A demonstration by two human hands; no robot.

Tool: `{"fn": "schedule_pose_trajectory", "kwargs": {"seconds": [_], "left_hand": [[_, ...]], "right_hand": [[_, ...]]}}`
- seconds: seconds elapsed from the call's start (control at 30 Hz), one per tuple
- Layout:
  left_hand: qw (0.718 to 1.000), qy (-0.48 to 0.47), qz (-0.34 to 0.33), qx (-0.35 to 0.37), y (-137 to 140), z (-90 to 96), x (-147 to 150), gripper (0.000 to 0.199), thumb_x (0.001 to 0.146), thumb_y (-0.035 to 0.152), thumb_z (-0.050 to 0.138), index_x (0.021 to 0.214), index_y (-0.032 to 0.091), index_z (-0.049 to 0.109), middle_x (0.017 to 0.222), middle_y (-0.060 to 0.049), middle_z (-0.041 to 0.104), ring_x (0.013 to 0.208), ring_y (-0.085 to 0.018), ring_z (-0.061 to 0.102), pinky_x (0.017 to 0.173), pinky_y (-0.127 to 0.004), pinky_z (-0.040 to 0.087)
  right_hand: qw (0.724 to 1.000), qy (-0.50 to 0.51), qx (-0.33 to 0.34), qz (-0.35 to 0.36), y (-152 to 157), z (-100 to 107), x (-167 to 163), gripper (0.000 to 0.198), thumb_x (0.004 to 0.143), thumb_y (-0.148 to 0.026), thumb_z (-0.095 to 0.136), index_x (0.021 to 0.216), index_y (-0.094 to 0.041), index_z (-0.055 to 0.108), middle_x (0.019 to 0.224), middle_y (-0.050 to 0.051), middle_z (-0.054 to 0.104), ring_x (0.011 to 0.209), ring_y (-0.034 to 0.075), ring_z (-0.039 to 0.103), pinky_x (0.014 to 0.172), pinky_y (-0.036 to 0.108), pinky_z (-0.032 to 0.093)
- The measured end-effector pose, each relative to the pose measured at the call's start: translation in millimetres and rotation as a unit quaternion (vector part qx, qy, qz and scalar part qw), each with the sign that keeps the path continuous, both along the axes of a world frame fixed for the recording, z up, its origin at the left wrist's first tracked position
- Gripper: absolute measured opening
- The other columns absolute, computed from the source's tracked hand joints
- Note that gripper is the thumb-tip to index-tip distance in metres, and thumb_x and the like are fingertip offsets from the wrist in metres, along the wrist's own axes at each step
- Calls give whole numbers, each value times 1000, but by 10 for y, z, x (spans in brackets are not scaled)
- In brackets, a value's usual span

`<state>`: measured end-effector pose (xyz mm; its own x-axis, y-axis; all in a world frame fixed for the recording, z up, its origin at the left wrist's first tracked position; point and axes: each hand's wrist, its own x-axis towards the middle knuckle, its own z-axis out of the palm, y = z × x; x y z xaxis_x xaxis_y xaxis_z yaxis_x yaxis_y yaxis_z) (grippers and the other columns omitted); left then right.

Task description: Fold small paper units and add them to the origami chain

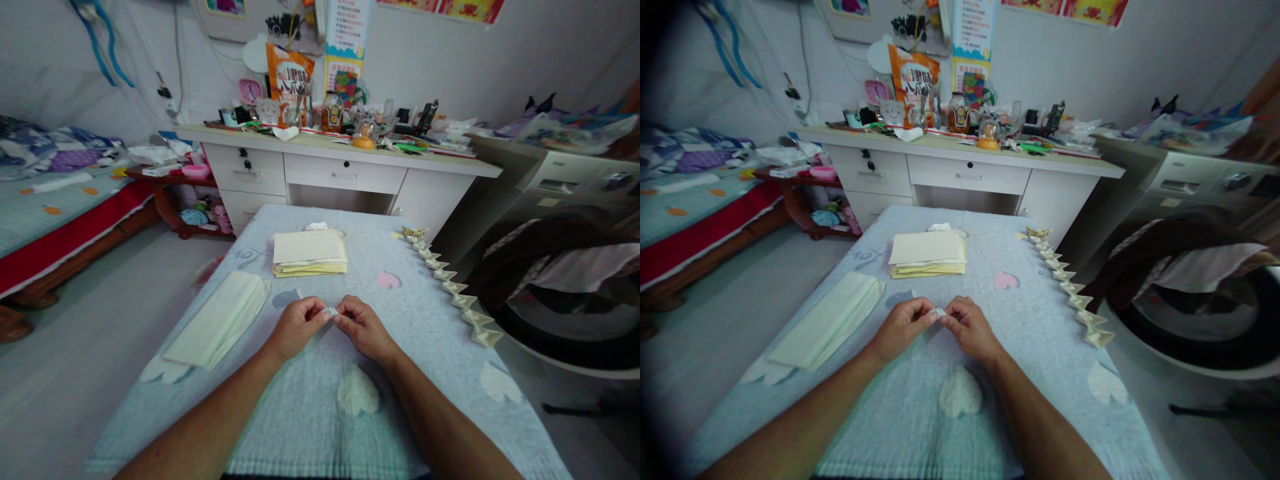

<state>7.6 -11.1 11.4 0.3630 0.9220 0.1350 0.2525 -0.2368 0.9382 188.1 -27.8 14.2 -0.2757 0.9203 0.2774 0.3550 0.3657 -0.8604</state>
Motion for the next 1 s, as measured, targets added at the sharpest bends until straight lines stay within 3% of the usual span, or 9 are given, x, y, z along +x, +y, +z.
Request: {"fn": "schedule_pose_trajectory", "kwargs": {"seconds": [0.3,0.67,1.0], "left_hand": [[996,-81,1,-44,39,-118,42,25,81,39,61,81,13,63,70,1,54,66,-11,48,61,-22,38],[996,-72,7,-46,45,-137,36,28,78,41,65,79,13,62,67,2,52,63,-10,46,58,-21,35],[998,-54,7,-35,7,-28,31,25,78,38,63,74,13,61,65,3,52,61,-10,46,57,-21,36]], "right_hand": [[999,-9,23,-22,6,-8,18,31,89,-43,54,70,-19,58,69,-1,53,74,15,49,73,27,35],[999,-8,23,-22,-5,0,5,26,88,-39,57,71,-19,59,70,-1,55,75,15,50,73,27,36],[998,-38,33,-26,-12,15,-6,20,86,-37,61,78,-19,61,75,0,57,79,16,51,74,28,37]]}}
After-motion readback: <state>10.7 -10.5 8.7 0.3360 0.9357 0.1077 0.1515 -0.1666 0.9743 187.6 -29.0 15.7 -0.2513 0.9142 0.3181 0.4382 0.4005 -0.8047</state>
